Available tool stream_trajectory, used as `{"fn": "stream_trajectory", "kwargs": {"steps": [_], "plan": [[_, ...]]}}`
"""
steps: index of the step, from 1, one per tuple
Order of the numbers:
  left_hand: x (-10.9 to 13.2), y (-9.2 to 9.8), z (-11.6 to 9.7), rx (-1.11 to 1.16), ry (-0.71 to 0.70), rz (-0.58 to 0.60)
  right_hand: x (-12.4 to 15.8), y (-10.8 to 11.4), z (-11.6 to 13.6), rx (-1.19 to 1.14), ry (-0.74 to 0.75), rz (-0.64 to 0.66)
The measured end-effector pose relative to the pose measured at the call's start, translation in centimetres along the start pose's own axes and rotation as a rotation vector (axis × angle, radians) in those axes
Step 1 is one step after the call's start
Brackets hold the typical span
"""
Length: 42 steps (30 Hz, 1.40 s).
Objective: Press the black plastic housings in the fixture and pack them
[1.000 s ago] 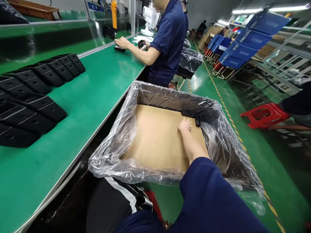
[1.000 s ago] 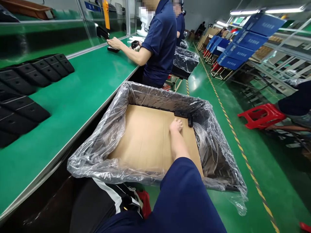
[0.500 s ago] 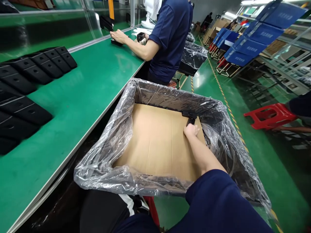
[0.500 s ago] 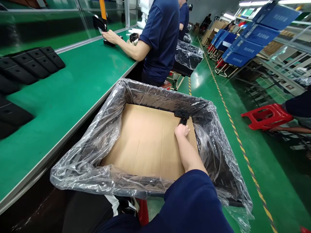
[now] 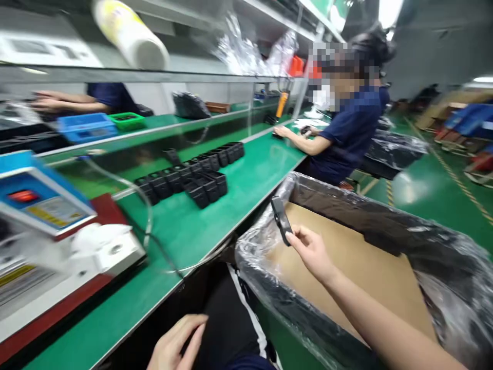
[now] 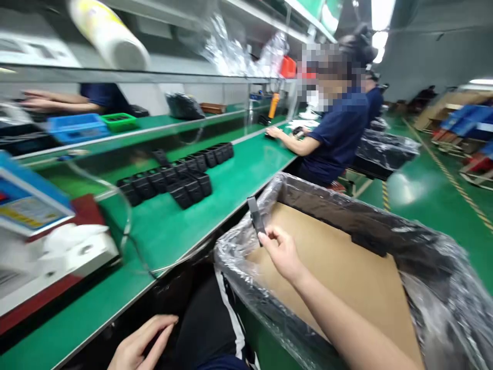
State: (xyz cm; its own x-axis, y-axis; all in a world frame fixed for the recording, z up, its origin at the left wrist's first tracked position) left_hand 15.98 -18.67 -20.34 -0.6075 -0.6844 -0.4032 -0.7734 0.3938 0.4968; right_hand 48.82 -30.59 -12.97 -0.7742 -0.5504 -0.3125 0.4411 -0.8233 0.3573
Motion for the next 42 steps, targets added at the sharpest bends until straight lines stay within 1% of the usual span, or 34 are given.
{"fn": "stream_trajectory", "kwargs": {"steps": [1,2,3,5,6,8,10,11,12,14,16,18,20,21,22,23,24,26,27,29,30,31,33,34,36,38,40,42], "plan": [[-0.9,0.6,-1.5,0.03,-0.003,-0.076,1.3,-1.8,2.6,-0.156,0.042,0.08],[-1.7,1.2,-2.8,0.065,0.033,-0.16,2.7,-3.7,4.9,-0.296,0.075,0.172],[-2.4,1.7,-4.0,0.116,0.109,-0.228,4.1,-5.7,7.0,-0.416,0.106,0.274],[-3.1,2.8,-5.6,0.337,0.219,-0.333,7.1,-9.6,10.4,-0.566,0.19,0.453],[-3.1,3.4,-6.0,0.446,0.258,-0.369,8.4,-11.3,11.6,-0.602,0.262,0.505],[-2.6,4.9,-6.2,0.604,0.314,-0.448,10.7,-14.4,13.6,-0.595,0.481,0.535],[-1.4,6.5,-5.8,0.653,0.356,-0.553,12.4,-16.7,15.2,-0.535,0.723,0.514],[-0.6,7.3,-5.4,0.654,0.367,-0.609,13.1,-17.6,15.8,-0.51,0.811,0.513],[0.1,8.2,-5.0,0.65,0.369,-0.666,13.6,-18.3,16.4,-0.492,0.865,0.52],[1.4,9.6,-4.2,0.647,0.348,-0.751,14.4,-19.3,17.4,-0.482,0.898,0.55],[2.4,10.9,-3.7,0.64,0.318,-0.785,14.8,-19.9,18.1,-0.481,0.913,0.582],[3.0,12.1,-3.5,0.61,0.304,-0.77,14.8,-20.1,18.5,-0.482,0.934,0.574],[3.4,13.1,-3.6,0.551,0.32,-0.717,14.4,-20.0,18.9,-0.476,0.984,0.503],[3.6,13.6,-3.8,0.526,0.328,-0.671,14.1,-19.9,19.1,-0.463,1.039,0.459],[3.7,14.0,-4.0,0.513,0.333,-0.604,13.9,-19.7,19.4,-0.434,1.124,0.435],[3.8,14.3,-4.2,0.515,0.336,-0.522,13.6,-19.5,19.9,-0.386,1.235,0.442],[4.0,14.6,-4.3,0.54,0.34,-0.43,13.5,-19.3,20.4,-0.32,1.361,0.48],[4.4,14.9,-4.4,0.66,0.378,-0.223,13.4,-18.9,21.7,-0.153,1.596,0.615],[4.7,15.0,-4.3,0.74,0.418,-0.125,13.4,-18.7,22.3,-0.08,1.683,0.686],[5.1,15.4,-4.3,0.87,0.489,0.03,13.4,-18.3,23.4,-0.015,1.78,0.786],[5.3,15.7,-4.4,0.895,0.509,0.069,13.4,-18.3,23.8,-0.021,1.793,0.819],[5.4,16.2,-4.5,0.891,0.523,0.084,13.2,-18.5,24.0,-0.046,1.789,0.846],[5.3,17.3,-4.8,0.842,0.54,0.039,12.6,-19.3,24.0,-0.146,1.732,0.868],[5.1,18.0,-4.9,0.793,0.532,-0.023,12.1,-19.9,23.9,-0.203,1.68,0.864],[4.4,19.5,-5.2,0.594,0.463,-0.222,10.7,-21.5,23.7,-0.306,1.545,0.837],[3.2,21.1,-5.5,0.272,0.306,-0.454,9.1,-23.2,24.2,-0.395,1.422,0.796],[1.3,22.7,-5.7,-0.021,0.132,-0.64,7.6,-24.9,25.4,-0.484,1.348,0.736],[-1.1,24.5,-5.7,-0.192,-0.026,-0.793,6.2,-26.5,27.2,-0.555,1.288,0.653]]}}
Point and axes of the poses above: each hand's wrist, its own x-axis away from the middle knuckle, its own y-axis out of the back of the hand, z = x × y, the point moved 2 cm from there along -x, towards the middle knuckle, and after that the axes turned 14 degrees about -z, right-handed, at the moved point
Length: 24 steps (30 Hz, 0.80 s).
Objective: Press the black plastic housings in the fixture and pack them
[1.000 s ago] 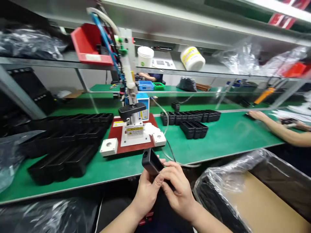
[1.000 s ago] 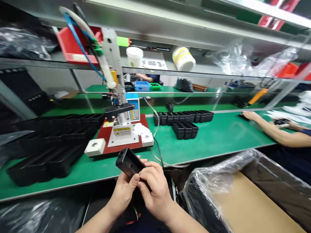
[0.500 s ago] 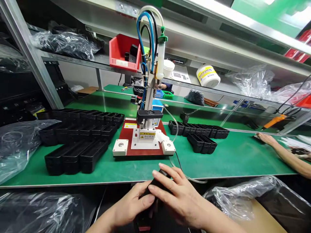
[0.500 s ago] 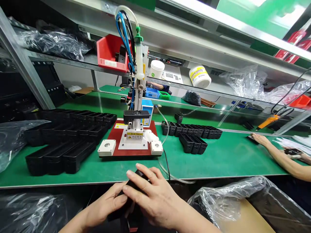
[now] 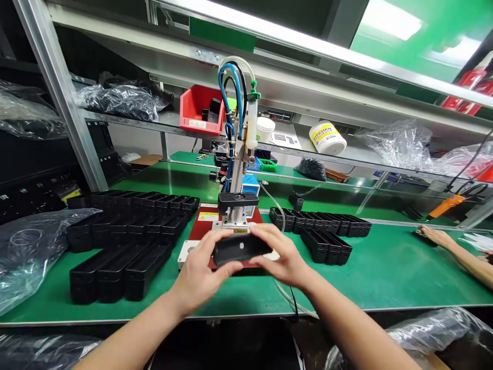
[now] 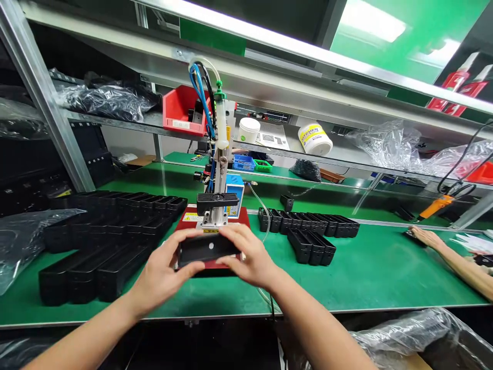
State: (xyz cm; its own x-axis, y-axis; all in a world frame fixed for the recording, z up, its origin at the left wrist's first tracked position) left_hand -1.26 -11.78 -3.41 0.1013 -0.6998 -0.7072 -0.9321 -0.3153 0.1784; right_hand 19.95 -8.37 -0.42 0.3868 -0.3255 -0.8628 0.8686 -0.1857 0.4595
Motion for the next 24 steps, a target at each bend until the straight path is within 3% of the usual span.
{"fn": "stream_trajectory", "kwargs": {"steps": [4,9,12,16,24], "plan": [[-6.7,-1.0,1.3,-0.119,-0.199,-0.204,-4.7,-0.8,-4.3,-0.011,-0.114,-0.154],[-12.5,-2.2,4.0,-0.223,-0.11,-0.216,-8.0,-2.1,-9.9,-0.087,-0.265,-0.185],[-13.1,-3.1,5.4,-0.196,-0.053,-0.205,-8.3,-2.6,-11.9,-0.122,-0.333,-0.154],[-12.2,-4.3,6.1,-0.138,-0.006,-0.252,-7.7,-3.2,-12.4,-0.229,-0.378,-0.149],[-11.6,-5.8,7.1,-0.072,-0.011,-0.419,-7.4,-5.7,-11.9,-0.245,-0.458,-0.504]]}}
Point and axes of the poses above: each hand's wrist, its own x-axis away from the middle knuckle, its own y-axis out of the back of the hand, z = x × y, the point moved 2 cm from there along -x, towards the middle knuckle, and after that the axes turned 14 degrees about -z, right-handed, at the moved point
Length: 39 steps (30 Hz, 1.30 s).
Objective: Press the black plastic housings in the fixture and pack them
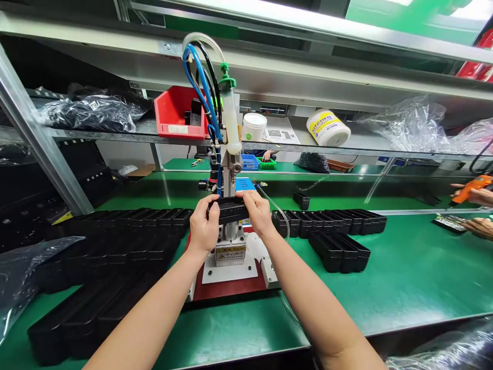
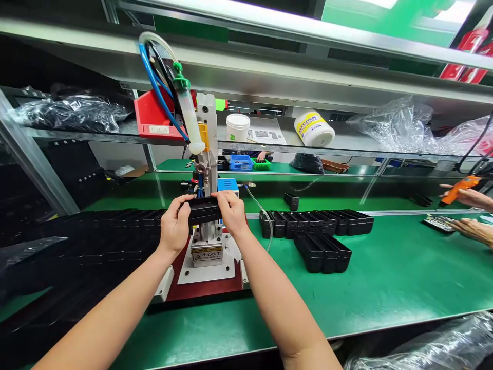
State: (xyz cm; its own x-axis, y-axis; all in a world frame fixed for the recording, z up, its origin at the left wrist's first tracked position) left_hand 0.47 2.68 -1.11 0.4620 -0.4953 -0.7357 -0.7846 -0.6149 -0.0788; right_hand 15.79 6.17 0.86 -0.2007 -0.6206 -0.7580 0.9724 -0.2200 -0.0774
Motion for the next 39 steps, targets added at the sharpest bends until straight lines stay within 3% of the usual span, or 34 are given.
{"fn": "stream_trajectory", "kwargs": {"steps": [5,12,15,24,32,39], "plan": [[0.8,-0.5,0.4,0.013,-0.059,-0.14,-0.1,-0.3,-0.2,0.021,0.055,-0.043],[1.3,-0.8,0.4,0.031,-0.059,-0.2,0.1,-0.5,-1.1,0.001,0.049,-0.077],[1.2,-0.8,0.5,0.022,-0.037,-0.181,0.3,-0.8,-1.1,-0.02,0.027,-0.136],[0.5,-0.2,-0.2,-0.013,0.067,-0.055,0.8,-0.2,-1.2,0.116,-0.188,-0.101],[-0.7,-0.7,-0.7,0.009,0.022,-0.131,-0.9,-0.8,0.1,0.188,-0.233,-0.127],[-1.2,-0.9,0.1,0.004,-0.049,-0.097,-0.1,-0.4,-0.1,0.215,-0.265,-0.17]]}}
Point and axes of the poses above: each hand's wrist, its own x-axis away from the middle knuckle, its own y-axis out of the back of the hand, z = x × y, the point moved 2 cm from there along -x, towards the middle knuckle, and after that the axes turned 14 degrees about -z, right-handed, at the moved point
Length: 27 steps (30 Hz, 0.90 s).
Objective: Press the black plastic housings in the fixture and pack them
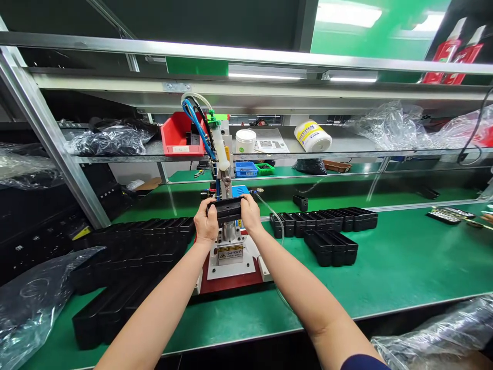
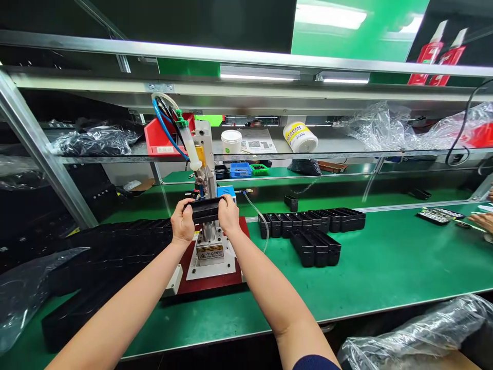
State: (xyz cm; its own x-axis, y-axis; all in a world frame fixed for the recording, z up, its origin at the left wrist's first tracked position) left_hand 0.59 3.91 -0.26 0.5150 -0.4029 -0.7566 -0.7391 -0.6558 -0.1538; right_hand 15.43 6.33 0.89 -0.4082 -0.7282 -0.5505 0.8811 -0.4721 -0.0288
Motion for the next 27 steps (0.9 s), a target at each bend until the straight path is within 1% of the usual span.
{"fn": "stream_trajectory", "kwargs": {"steps": [4,9,14,17,20,23,25,27], "plan": [[-0.3,-0.2,0.1,-0.002,-0.026,0.033,0.1,0.0,-0.5,0.003,-0.014,-0.016],[-0.6,-0.1,-0.1,0.015,-0.053,0.056,0.2,0.0,-0.4,-0.011,-0.029,-0.034],[-0.3,-0.1,0.4,-0.001,-0.064,0.005,0.1,-0.1,-0.4,-0.029,-0.035,-0.011],[-0.1,-0.1,0.0,-0.012,-0.096,-0.039,-0.2,-0.2,0.0,-0.068,-0.037,-0.001],[0.0,0.3,-1.5,-0.002,-0.167,-0.071,0.0,0.3,1.2,-0.137,-0.024,-0.007],[0.8,1.7,-4.0,0.028,-0.266,-0.073,1.5,2.0,2.8,-0.228,0.003,-0.024],[1.9,3.0,-5.6,0.059,-0.357,-0.044,3.4,3.5,3.4,-0.36,-0.067,0.001],[3.4,4.5,-6.9,0.085,-0.471,-0.006,5.6,5.1,3.5,-0.522,-0.239,0.078]]}}
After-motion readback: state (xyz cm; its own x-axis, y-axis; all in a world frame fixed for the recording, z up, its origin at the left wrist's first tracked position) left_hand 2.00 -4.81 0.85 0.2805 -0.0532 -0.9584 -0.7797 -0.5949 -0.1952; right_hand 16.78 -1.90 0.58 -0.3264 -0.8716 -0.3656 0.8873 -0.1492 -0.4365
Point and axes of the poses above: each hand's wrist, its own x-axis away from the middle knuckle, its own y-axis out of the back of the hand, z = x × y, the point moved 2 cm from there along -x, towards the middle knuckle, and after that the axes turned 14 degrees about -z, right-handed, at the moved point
